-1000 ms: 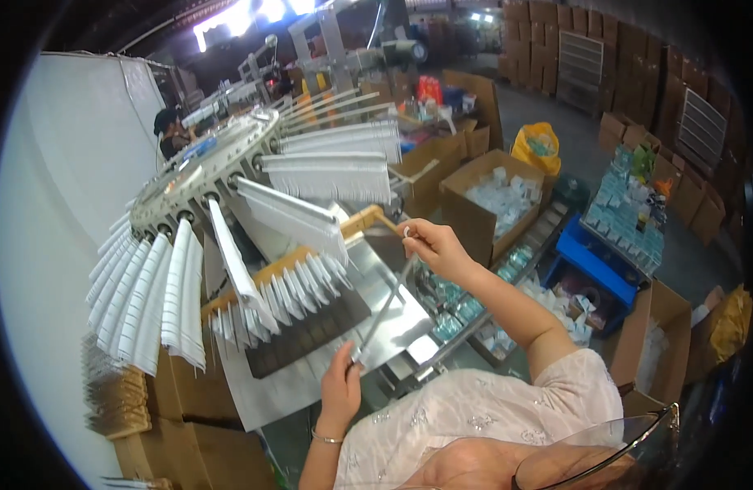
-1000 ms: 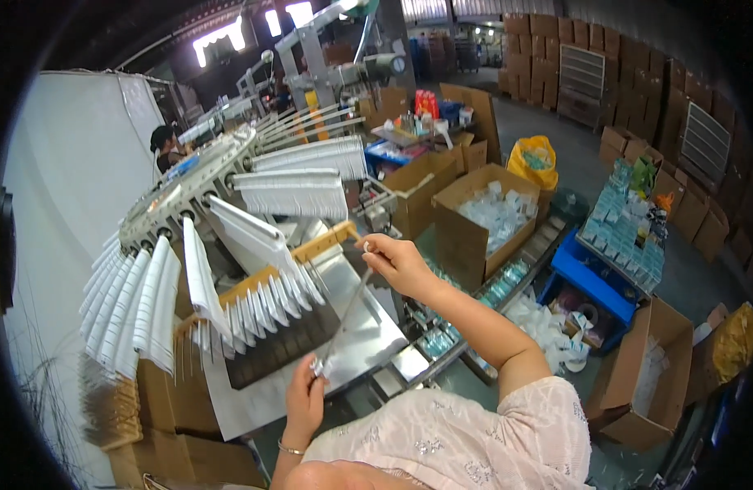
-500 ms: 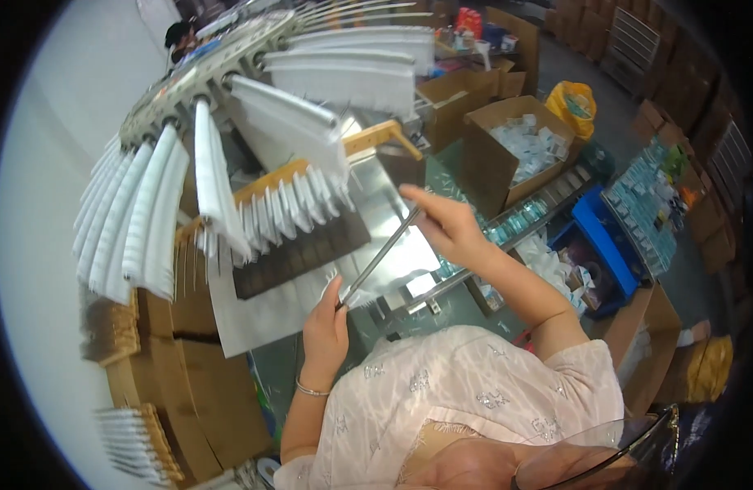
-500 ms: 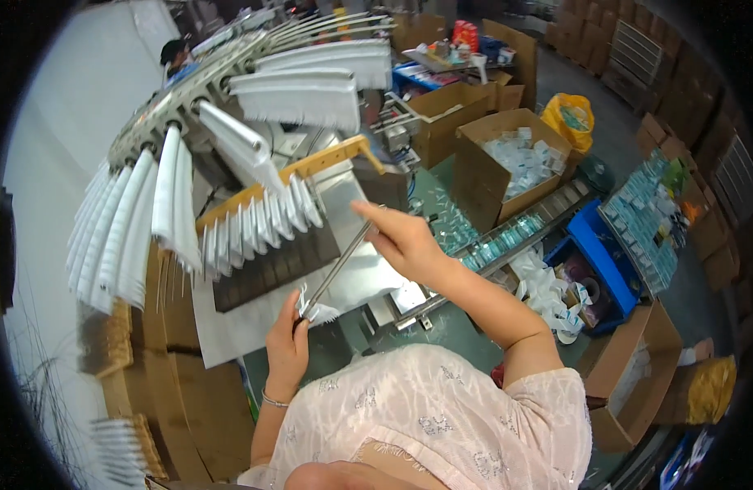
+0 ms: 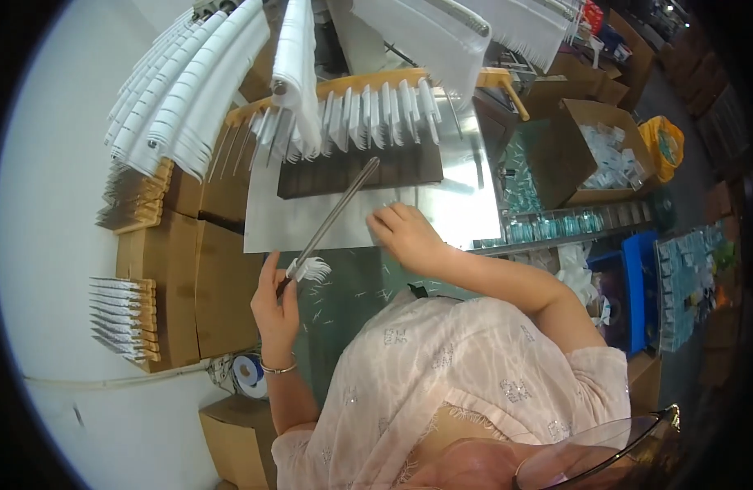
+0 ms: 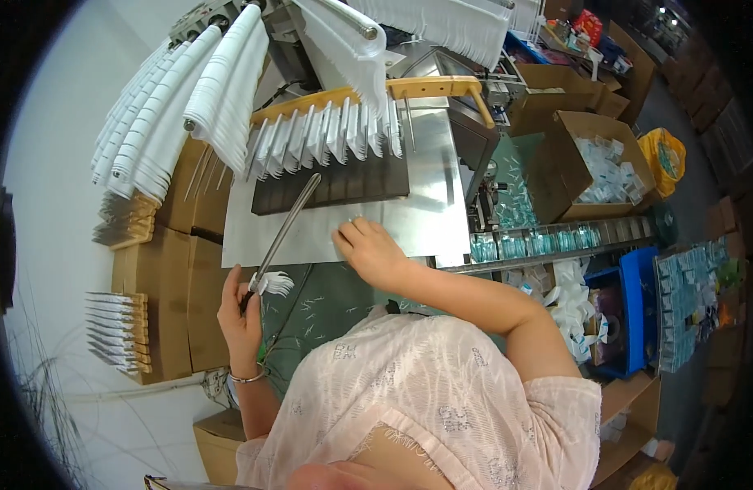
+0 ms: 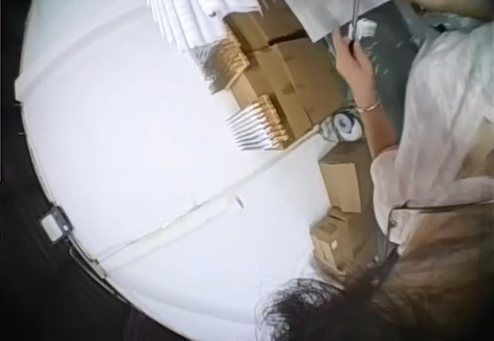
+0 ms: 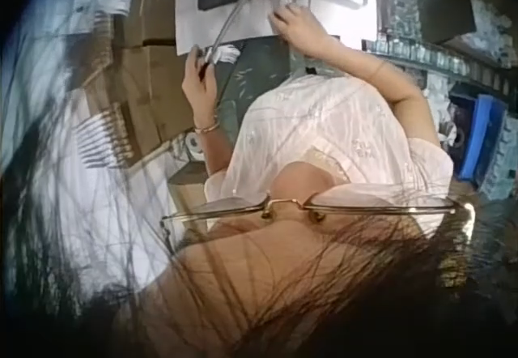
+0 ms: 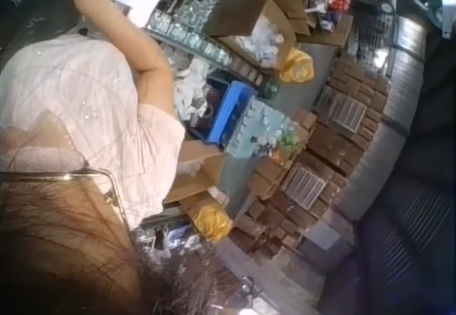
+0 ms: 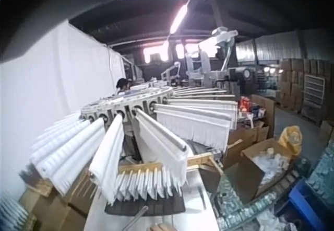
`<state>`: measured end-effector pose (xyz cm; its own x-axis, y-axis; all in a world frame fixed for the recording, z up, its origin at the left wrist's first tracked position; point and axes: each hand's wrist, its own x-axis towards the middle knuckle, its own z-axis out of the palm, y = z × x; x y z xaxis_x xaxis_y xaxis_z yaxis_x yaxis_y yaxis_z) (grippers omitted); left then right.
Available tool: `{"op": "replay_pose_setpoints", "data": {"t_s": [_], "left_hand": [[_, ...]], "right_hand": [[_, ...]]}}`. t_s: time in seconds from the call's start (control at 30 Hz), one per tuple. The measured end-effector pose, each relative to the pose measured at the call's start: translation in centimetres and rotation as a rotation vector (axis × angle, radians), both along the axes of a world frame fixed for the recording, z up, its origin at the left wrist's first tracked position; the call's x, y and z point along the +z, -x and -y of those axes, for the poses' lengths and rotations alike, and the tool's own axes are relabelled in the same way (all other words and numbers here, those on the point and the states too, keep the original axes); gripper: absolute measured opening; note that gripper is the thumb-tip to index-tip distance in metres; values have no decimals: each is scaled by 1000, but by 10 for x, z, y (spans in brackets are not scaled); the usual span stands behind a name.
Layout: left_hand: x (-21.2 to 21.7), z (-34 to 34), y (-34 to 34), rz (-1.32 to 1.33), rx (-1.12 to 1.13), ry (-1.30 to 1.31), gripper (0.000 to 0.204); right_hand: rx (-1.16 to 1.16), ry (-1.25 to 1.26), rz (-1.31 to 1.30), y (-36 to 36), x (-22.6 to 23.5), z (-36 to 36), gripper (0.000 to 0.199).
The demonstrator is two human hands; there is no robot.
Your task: Unloading manufactured plastic components from a rotating assembly machine and placing them into boxes.
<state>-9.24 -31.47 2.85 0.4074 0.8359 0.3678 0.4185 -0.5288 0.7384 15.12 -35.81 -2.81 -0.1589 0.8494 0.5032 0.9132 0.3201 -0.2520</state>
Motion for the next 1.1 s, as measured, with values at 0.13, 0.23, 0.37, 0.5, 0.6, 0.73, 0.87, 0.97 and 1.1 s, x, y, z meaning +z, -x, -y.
{"op": "replay_pose_setpoints", "data": {"t_s": [0.13, 0.23, 0.37, 0.5, 0.6, 0.73, 0.87, 0.97, 1.1], "left_hand": [[-5, 10, 9, 1, 0, 27, 42], [-5, 14, 10, -25, -33, -12, 41], [-6, 11, 5, -75, -74, 37, 42], [-7, 13, -8, -81, -142, -16, 42], [-8, 9, -20, -83, -205, 33, 43], [-10, 6, -31, -88, -241, 43, 43], [-10, 6, -36, -83, -254, 59, 43], [-8, 6, -37, -75, -261, 68, 43], [-11, 3, -34, -54, -249, 103, 44]], "right_hand": [[214, -61, 40, -19, -14, 10, 34], [299, -160, -97, -35, -8, 22, 20], [55, -60, -1164, -46, 13, 28, 7], [151, -43, -1953, -54, 28, 33, 6], [148, -27, -2075, -59, 32, 37, 7], [170, 12, -2203, -62, 31, 42, 6], [195, 1, -2225, -63, 29, 44, 6], [204, -58, -2234, -63, 30, 44, 8], [140, -306, -2130, -68, 34, 45, 7]]}}
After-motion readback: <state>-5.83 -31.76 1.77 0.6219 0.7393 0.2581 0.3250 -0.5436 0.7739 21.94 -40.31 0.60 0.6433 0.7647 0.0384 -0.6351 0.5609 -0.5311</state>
